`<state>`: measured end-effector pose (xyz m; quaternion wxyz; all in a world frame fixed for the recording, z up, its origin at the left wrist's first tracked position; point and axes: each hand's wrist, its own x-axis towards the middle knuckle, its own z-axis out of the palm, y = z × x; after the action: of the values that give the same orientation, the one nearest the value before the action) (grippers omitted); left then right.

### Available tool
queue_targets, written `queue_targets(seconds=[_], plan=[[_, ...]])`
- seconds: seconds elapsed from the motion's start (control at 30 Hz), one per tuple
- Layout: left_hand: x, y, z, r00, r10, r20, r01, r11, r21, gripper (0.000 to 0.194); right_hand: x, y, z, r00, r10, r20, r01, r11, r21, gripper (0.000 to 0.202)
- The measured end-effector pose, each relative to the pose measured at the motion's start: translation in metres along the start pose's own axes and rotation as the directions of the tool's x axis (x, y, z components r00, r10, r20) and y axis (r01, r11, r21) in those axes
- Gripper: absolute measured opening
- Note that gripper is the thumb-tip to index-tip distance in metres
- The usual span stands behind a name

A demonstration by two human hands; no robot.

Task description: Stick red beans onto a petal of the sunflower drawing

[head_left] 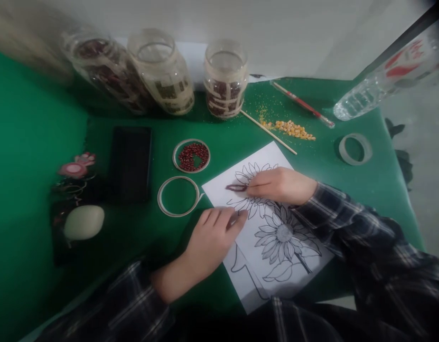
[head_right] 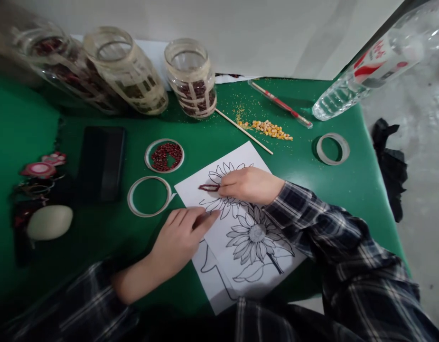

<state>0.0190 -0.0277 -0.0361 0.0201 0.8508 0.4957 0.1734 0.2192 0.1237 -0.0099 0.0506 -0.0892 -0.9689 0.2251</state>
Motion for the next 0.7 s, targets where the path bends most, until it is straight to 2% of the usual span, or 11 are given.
queue_targets(seconds=[0.37, 0.7], plan=[[0.0000, 0.0001, -0.0010, 1.000, -0.015, 0.026, 0.016, 0.999, -0.034, 0.036, -0.0021, -0.0010, -0.0035, 0.988, -0.122, 0.094, 0.138, 0.973, -0.184, 0.033], [0.0024, -0.0005, -0.0038, 1.000, -0.019, 0.017, 0.020, 0.999, -0.045, 0.034, -0.0017, 0.0053, -0.0049, 0.987, -0.138, 0.084, 0.146, 0.984, -0.099, 0.032]])
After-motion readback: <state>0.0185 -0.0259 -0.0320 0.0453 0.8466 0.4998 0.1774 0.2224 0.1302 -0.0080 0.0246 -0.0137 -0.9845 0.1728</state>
